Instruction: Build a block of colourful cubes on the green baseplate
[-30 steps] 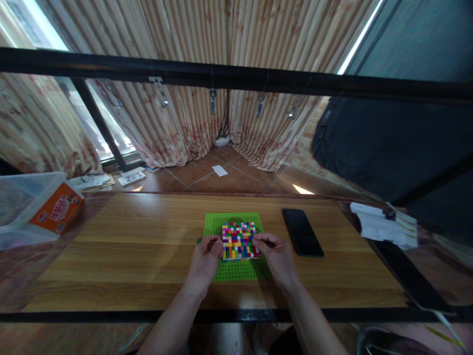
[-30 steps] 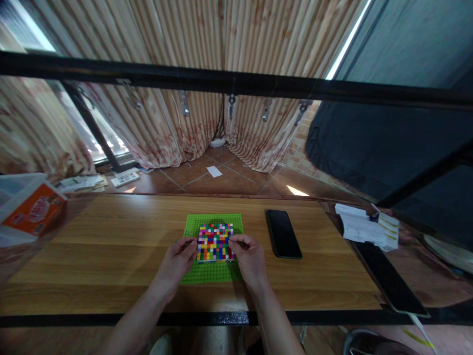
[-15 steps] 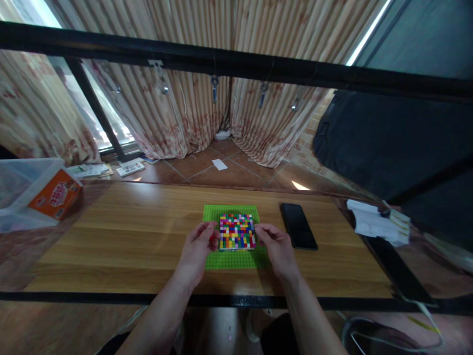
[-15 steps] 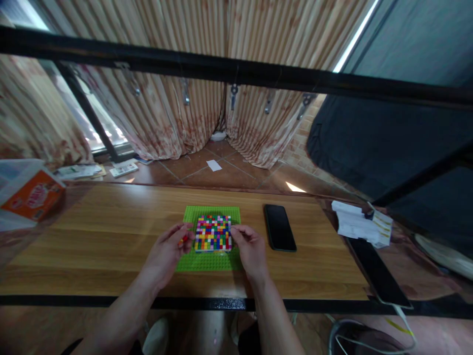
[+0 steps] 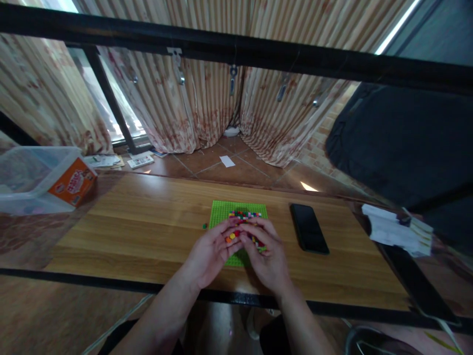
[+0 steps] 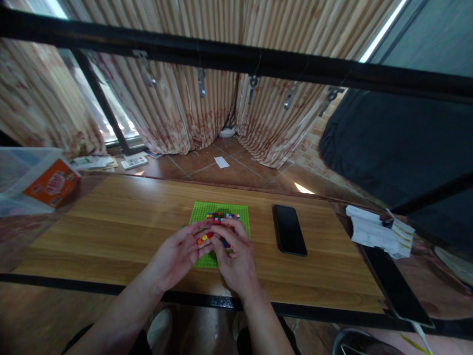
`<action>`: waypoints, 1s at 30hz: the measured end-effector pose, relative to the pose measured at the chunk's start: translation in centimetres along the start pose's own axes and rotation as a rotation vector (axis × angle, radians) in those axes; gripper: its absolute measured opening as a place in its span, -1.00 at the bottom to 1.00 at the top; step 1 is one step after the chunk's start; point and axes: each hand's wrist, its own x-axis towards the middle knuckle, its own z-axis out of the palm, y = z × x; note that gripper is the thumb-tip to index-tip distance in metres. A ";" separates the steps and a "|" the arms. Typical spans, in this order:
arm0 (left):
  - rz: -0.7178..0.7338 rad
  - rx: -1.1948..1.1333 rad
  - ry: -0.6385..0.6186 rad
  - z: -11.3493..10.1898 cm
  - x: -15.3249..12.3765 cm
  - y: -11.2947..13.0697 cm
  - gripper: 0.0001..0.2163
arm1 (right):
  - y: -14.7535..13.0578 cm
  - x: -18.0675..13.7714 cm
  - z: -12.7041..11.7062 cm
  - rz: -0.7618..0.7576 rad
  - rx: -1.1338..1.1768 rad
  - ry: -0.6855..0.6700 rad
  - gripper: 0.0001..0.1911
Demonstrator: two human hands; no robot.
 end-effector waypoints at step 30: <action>0.241 0.240 0.241 -1.6 0.5 1.9 -0.81 | 3.9 -0.4 -2.7 0.512 -0.010 0.217 -0.81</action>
